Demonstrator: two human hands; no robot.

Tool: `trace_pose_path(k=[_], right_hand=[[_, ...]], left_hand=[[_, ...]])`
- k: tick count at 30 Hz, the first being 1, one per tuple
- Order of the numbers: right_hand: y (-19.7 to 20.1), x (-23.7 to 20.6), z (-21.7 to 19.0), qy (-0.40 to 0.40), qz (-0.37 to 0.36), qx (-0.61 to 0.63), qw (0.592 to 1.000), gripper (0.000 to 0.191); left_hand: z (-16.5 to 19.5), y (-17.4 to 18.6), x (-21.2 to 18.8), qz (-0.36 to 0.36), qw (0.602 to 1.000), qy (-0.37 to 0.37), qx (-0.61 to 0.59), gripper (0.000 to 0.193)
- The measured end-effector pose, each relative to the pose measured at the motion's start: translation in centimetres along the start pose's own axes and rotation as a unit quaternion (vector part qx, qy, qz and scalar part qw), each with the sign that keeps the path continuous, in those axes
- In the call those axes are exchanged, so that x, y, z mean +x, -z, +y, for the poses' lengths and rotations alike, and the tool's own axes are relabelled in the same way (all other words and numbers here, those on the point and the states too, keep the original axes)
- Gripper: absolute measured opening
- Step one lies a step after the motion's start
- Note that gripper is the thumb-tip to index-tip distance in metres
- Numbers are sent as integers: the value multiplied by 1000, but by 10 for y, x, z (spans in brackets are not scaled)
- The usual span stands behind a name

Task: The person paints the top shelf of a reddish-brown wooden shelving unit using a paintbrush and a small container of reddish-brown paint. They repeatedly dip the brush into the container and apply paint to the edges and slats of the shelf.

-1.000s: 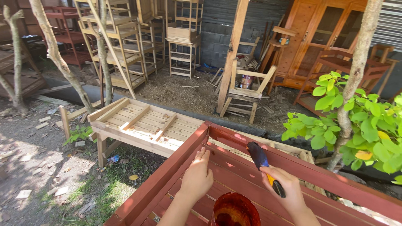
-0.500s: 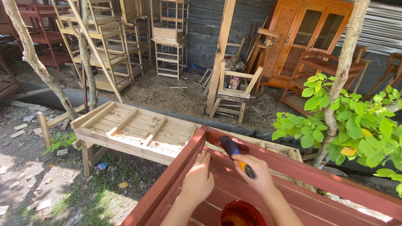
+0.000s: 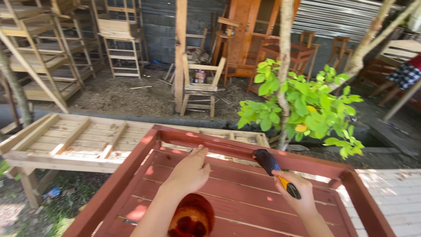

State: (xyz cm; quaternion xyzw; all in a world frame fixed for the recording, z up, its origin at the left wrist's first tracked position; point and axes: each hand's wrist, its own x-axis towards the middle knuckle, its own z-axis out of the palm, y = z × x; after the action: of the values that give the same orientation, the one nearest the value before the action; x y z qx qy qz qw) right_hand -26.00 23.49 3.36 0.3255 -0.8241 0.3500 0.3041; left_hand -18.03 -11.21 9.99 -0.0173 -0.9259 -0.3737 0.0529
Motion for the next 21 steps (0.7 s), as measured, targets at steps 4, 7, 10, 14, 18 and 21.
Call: trace_pose_path(k=[4,7,10,14,18,21], right_hand=[[30,-14,12,-78,0,-4,997,35],[50,-22,21,-56,19,24,998,34],[63,-30,27,-101,51,8,994,27],[80,-39,33,-151,71,-35,985,25],[94,-51,38,-196,120,-56,972,26],[98,-59,42,-219,161,-68,960,26]], left_hand=[[75,-44,2,-101,992,-34,65,66],[115,-84,-4,-154,979,6,136,72],[141,-124,-9,-150,980,2,131,70],[161,-171,-8,-91,992,-65,62,79],[160,-206,-4,-18,991,-127,-44,78],[153,-221,2,-12,991,-117,-61,77]])
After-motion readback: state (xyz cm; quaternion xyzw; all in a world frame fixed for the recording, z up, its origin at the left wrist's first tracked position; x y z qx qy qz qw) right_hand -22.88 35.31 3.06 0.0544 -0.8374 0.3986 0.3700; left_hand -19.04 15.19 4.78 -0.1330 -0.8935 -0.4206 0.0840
